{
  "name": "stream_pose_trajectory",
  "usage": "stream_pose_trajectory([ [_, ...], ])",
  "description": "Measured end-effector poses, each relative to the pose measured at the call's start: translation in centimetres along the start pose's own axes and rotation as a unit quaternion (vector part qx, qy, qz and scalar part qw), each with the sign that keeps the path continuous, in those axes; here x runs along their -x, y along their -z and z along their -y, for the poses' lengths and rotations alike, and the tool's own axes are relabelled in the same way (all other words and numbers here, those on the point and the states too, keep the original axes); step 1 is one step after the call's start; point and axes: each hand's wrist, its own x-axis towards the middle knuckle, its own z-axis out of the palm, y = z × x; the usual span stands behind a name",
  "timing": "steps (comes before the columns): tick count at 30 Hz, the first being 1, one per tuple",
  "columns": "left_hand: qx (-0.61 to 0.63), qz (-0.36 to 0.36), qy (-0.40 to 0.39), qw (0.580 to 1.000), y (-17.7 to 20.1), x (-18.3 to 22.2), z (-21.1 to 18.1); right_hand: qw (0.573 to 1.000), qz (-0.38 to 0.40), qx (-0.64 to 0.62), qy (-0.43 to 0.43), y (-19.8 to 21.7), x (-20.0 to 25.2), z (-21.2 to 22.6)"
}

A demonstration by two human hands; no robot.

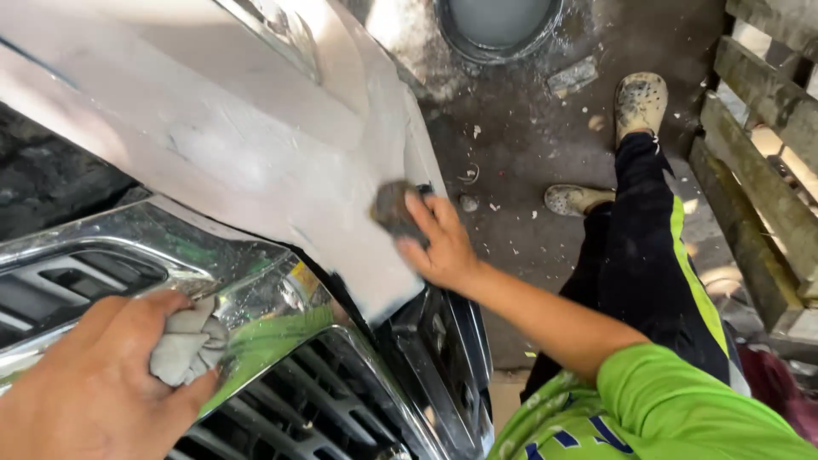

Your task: Sanding and wiping a car panel with a sanding block and water.

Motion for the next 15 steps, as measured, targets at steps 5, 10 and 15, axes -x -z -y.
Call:
stream_pose_trajectory([
  [5,0.038,-0.038,-0.038,0.998,-0.4,0.6,-0.8,0.989,0.052,-0.004,-0.137,0.5,-10.3,-2.7],
  [10,0.078,-0.097,-0.011,0.992,0.9,0.9,-1.9,1.000,0.026,-0.002,0.008,1.5,0.5,2.7],
  [15,0.052,-0.056,0.016,0.997,1.6,1.1,-2.3,0.999,0.029,-0.012,-0.037,0.6,-5.7,-0.8],
])
